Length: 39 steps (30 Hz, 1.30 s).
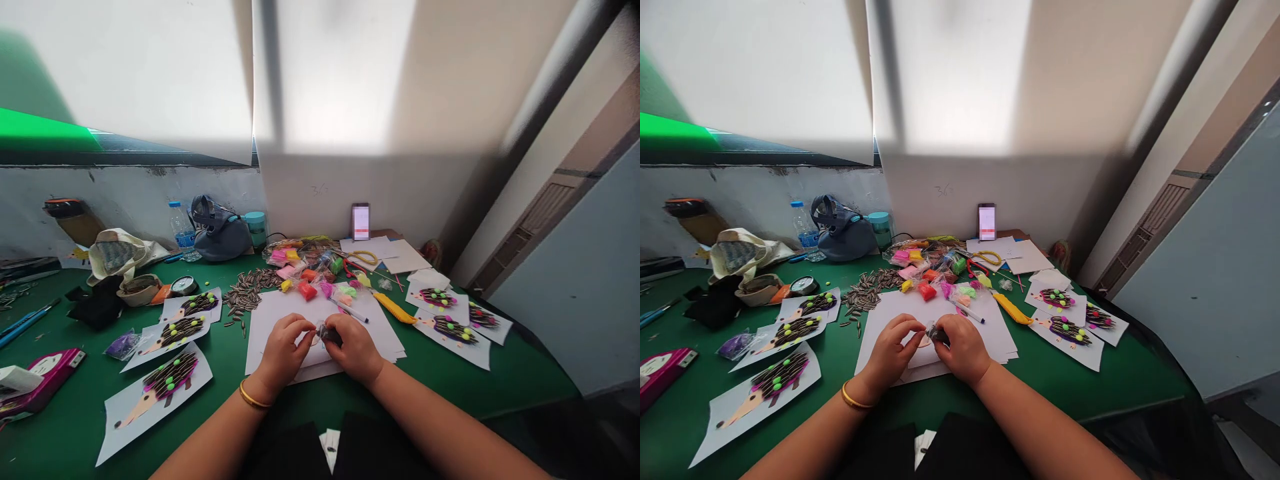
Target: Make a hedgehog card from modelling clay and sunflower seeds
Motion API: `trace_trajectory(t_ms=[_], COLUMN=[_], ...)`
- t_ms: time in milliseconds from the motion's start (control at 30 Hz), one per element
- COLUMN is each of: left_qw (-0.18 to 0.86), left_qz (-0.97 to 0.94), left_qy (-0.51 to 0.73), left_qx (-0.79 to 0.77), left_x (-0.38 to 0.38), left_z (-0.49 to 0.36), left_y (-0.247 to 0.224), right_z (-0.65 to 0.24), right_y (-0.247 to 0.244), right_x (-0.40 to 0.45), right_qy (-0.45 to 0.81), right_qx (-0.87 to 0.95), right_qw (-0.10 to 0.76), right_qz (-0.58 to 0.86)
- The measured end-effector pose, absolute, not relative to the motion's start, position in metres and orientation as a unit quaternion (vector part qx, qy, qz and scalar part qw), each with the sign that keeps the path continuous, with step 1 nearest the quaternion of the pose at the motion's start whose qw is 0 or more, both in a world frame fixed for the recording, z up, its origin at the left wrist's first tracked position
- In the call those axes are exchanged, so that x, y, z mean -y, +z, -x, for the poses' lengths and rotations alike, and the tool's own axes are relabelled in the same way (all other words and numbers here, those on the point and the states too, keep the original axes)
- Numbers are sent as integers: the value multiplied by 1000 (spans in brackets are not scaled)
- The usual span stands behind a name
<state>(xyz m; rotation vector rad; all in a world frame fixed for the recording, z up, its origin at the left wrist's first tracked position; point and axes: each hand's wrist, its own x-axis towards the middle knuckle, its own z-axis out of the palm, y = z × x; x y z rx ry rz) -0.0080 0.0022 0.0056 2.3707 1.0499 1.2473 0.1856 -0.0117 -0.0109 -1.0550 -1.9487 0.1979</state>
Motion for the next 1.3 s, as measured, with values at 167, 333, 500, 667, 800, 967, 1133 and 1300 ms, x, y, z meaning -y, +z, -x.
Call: trace_trajectory(t_ms=[167, 333, 500, 667, 800, 967, 1133, 1300], left_qw=[143, 147, 152, 117, 105, 146, 179, 182], left_qz=[-816, -817, -824, -828, -830, -818, -800, -786], left_qy=[416, 420, 419, 399, 390, 417, 450, 469], left_qx=[-374, -366, -350, -377, -385, -368, -353, -360], left_x=[-3, -4, -2, -2, -3, -3, -2, -4], left_z=[8, 8, 7, 8, 9, 9, 8, 8], left_y=[5, 3, 4, 6, 5, 4, 4, 1], right_z=[-186, -185, -185, -185, -185, -187, -188, -187], right_y=[-11, -10, -11, -10, -11, -13, -15, -14], right_x=[12, 12, 12, 13, 13, 10, 9, 10], right_qy=[79, 76, 82, 87, 88, 95, 101, 97], right_qx=[785, 786, 787, 786, 785, 775, 764, 773], right_qw=[449, 456, 449, 447, 449, 452, 452, 454], right_qz=[419, 412, 415, 418, 418, 431, 449, 433])
